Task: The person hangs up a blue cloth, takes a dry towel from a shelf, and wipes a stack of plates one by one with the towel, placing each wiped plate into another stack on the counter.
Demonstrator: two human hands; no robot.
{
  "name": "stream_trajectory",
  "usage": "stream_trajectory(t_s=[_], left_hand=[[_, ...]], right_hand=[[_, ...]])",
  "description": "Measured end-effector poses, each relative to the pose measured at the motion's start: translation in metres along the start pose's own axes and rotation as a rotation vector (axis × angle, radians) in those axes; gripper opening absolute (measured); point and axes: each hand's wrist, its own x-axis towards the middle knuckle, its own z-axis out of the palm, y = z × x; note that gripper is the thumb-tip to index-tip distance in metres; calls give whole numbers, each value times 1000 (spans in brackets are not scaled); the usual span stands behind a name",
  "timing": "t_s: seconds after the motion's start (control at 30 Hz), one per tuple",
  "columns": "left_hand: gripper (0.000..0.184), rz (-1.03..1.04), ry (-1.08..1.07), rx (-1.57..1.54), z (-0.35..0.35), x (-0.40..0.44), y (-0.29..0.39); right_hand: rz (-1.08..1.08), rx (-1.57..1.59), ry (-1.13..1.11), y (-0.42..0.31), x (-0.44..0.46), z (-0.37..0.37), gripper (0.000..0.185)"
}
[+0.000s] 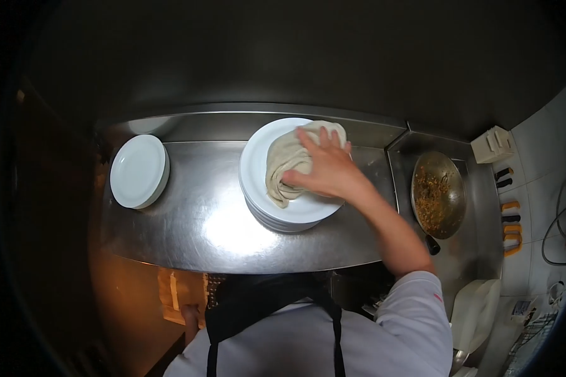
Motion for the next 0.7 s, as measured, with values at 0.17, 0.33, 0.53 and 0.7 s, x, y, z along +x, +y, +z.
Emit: stream_trajectory(t_s=[0.17,0.33,0.53,0.7], left_hand=[[35,190,589,-550,-25,-24,28],[44,188,780,-970,-172,-103,63],[21,1170,817,-1163,-228,-227,279],[48,1693,470,-639,-209,-268,366]], right_hand=[[-418,188,-162,-12,3,13,82],[-180,72,-118,42,12,3,80],[-289,113,12,-29,38,34,92],[-491,273,-296,-24,-34,13,81]])
